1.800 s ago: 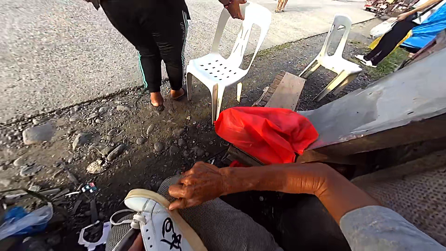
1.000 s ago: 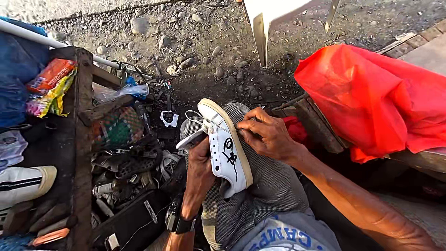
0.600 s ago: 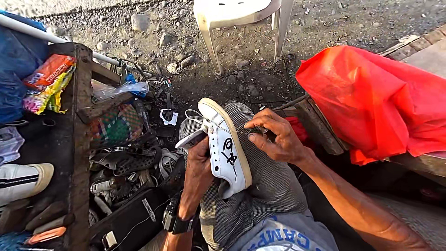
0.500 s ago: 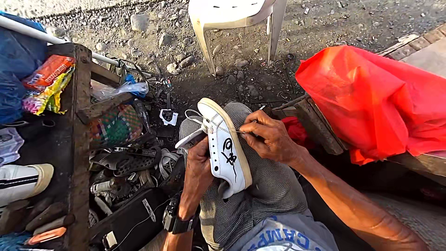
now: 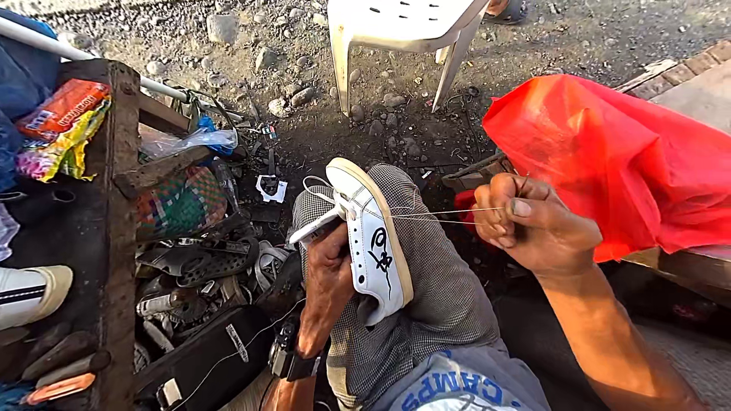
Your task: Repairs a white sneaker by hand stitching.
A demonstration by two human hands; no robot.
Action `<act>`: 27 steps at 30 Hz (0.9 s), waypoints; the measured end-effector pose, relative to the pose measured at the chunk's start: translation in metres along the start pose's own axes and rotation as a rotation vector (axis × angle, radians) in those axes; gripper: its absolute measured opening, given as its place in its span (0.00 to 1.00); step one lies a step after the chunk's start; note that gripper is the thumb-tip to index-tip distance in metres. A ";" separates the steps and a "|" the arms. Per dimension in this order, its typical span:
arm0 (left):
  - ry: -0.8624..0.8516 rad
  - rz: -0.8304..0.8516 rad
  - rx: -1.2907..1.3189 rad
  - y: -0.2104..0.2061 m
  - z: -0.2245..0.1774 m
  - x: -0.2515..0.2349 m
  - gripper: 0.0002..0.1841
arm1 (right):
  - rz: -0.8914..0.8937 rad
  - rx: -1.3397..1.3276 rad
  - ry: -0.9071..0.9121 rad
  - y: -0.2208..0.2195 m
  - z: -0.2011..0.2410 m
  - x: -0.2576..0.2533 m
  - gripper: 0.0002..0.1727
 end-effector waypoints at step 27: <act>0.467 -0.100 -0.840 0.110 0.058 0.134 0.17 | 0.282 0.913 -0.225 0.049 -0.035 0.021 0.14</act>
Point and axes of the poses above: each hand's wrist, its own x-axis away from the middle knuckle, its own y-axis out of the back of the hand, z = x × y, the point moved 6 cm from there along -x, towards the middle knuckle, and after that the axes turned 8 degrees about y, right-handed, at the moved point
